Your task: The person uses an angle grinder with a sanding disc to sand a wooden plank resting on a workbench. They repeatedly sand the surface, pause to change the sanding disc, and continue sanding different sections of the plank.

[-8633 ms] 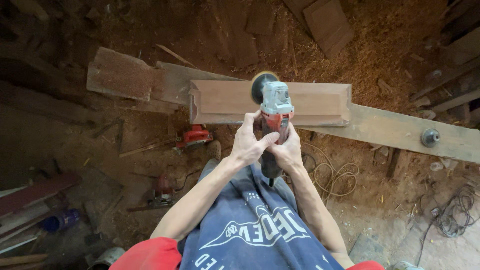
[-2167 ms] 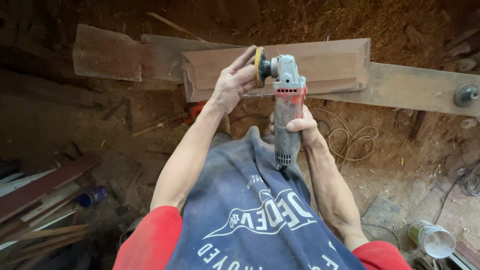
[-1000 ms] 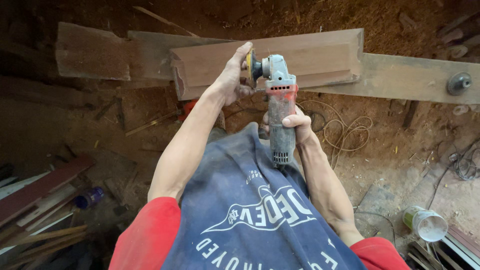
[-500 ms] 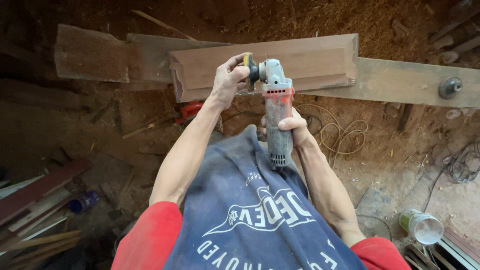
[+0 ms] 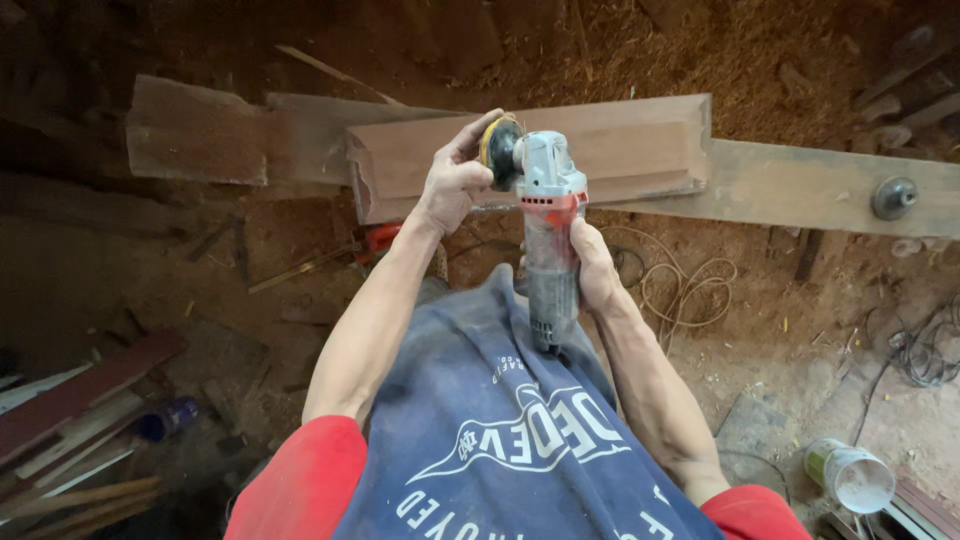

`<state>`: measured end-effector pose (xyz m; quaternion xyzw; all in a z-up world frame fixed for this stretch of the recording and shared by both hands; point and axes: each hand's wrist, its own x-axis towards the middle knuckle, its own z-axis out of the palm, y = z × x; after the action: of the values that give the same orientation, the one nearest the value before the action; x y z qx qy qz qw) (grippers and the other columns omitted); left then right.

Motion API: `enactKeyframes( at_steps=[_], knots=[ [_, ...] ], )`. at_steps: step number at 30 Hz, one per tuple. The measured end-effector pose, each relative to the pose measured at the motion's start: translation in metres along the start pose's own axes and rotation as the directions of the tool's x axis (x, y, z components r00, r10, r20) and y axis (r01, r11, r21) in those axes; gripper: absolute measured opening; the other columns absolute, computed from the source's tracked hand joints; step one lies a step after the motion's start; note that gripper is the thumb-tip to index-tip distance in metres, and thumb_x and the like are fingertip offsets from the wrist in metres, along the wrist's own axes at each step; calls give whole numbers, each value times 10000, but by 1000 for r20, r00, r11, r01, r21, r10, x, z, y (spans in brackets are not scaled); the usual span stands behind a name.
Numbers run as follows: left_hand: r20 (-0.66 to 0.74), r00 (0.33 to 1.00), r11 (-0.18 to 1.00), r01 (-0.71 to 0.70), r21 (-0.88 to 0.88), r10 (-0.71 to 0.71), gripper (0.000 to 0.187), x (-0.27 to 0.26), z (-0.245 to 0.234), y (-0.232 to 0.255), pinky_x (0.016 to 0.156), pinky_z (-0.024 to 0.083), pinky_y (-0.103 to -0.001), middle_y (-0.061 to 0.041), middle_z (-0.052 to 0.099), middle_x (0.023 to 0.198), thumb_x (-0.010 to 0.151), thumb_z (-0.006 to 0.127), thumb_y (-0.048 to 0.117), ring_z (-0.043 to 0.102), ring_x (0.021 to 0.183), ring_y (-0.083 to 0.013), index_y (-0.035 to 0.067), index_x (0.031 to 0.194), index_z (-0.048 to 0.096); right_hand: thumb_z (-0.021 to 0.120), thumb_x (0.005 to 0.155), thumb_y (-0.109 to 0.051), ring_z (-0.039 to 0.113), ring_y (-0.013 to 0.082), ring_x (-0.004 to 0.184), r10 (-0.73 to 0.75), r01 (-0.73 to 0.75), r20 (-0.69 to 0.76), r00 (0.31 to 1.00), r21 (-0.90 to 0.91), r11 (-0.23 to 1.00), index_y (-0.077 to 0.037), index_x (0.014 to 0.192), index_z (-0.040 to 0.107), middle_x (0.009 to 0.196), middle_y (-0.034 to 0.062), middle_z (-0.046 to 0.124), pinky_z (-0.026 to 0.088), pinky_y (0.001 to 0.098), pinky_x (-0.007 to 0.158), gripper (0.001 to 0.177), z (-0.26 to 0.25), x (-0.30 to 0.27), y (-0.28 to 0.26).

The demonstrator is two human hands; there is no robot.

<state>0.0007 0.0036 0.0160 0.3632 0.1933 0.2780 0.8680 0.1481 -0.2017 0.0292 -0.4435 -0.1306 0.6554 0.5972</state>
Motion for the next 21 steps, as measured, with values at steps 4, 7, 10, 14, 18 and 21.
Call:
enactKeyframes(
  at_steps=[4,7,10,14,18,21],
  knots=[
    [-85,996,992,39,122,-29,790,-10,15,7,738,495,-260,-79,698,1291,747,601,16,586,882,-112,28,1530,496,379,1054,-602,710,244,864,-109,103,-32,994,-144,984,15,1324,581,1023,154,697,612,407,767,704,-3,3,3],
    [-87,996,996,32,79,-25,561,-16,24,0,838,619,-279,-44,723,1174,861,654,55,711,972,-107,9,1415,586,431,1039,-612,686,212,926,-134,121,-60,989,-182,976,16,1355,565,1098,121,692,598,384,819,716,-2,7,1],
    [-236,972,986,45,163,-5,337,-14,25,-18,786,610,-272,-33,738,1058,966,700,90,698,894,-92,-12,1285,659,486,1030,-612,683,190,966,-144,131,-42,989,-222,966,33,1361,576,1140,113,697,591,364,851,730,1,8,-7],
    [-237,966,980,-58,190,103,255,1,14,-38,783,570,-239,-6,734,1036,993,683,72,658,882,-65,-7,1235,693,578,980,-569,682,185,990,-76,74,-21,997,-89,993,5,1372,551,1157,104,684,585,371,869,696,12,9,-16],
    [-230,968,978,-50,202,97,247,2,13,-34,748,535,-229,-4,723,1030,1022,685,60,623,858,-59,-25,1254,701,643,950,-599,659,144,1025,-210,193,-85,974,-174,966,2,1383,564,1179,65,684,558,325,904,745,25,7,-9],
    [-278,960,999,-10,36,19,414,-26,31,-22,744,506,-248,-24,714,1073,927,727,124,607,868,-90,-1,1310,631,697,918,-591,645,133,1050,-292,248,-161,943,-250,936,6,1359,575,1189,54,680,540,313,928,753,29,10,0]
  ],
)
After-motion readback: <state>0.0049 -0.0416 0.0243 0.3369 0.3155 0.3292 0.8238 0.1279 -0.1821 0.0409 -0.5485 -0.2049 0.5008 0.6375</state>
